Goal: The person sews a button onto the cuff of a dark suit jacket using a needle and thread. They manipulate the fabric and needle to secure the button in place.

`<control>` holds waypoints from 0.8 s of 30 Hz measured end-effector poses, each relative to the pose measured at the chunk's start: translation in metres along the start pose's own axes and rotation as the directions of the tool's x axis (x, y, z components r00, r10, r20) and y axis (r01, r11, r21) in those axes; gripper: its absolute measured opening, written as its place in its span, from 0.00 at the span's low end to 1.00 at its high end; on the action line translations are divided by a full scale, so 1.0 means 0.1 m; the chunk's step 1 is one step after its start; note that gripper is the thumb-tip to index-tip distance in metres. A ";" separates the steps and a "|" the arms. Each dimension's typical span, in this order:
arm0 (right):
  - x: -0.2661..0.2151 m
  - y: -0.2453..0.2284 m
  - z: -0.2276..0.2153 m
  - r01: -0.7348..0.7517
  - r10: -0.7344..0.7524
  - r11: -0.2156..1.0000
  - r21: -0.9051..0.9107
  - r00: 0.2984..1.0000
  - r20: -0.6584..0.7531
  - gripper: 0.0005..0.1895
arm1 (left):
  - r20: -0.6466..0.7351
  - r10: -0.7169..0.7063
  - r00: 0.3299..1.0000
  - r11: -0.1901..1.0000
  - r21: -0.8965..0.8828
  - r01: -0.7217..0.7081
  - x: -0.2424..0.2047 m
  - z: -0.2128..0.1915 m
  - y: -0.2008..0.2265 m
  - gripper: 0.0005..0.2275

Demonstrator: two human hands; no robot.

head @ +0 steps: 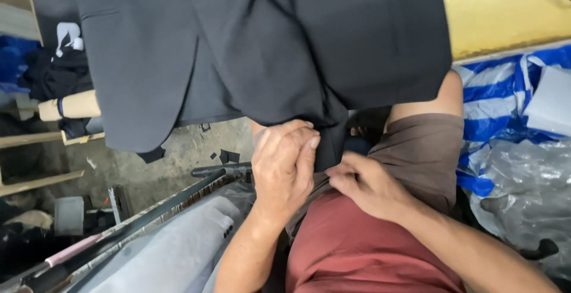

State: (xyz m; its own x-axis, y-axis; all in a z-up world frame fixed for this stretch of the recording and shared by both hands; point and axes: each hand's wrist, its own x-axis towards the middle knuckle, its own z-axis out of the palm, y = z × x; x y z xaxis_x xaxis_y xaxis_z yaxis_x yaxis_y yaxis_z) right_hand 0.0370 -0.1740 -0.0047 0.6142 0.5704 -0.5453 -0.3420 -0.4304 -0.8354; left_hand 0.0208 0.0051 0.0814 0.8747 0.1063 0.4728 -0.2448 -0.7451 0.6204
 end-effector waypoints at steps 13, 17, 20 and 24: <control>0.27 0.03 0.08 0.335 -0.205 0.662 0.670 0.941 -0.268 0.19 | -0.051 -0.105 0.993 0.955 -0.283 0.087 -0.30 -0.10 0.15 0.07; 0.25 -0.05 0.15 0.252 -0.380 0.469 0.846 0.923 -0.064 0.19 | -0.009 -0.180 0.984 0.927 -0.336 0.167 -0.32 -0.04 0.19 0.06; 0.29 -0.03 0.14 0.217 -0.177 0.615 0.758 0.975 -0.135 0.13 | -0.017 -0.258 0.966 0.880 -0.416 0.228 -0.37 -0.07 0.22 0.06; 0.28 -0.26 0.02 0.064 0.069 0.761 0.646 0.981 -0.179 0.27 | -0.135 -0.222 0.966 0.893 -0.426 0.145 -0.39 -0.30 0.26 0.05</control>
State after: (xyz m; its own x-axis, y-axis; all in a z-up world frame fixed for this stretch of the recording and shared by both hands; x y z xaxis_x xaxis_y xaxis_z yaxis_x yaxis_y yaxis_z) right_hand 0.0619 -0.1457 0.0018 0.7067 0.4046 -0.5804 -0.6797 0.1608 -0.7156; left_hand -0.0323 0.0011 0.0983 0.8425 0.3568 0.4036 -0.2696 -0.3693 0.8893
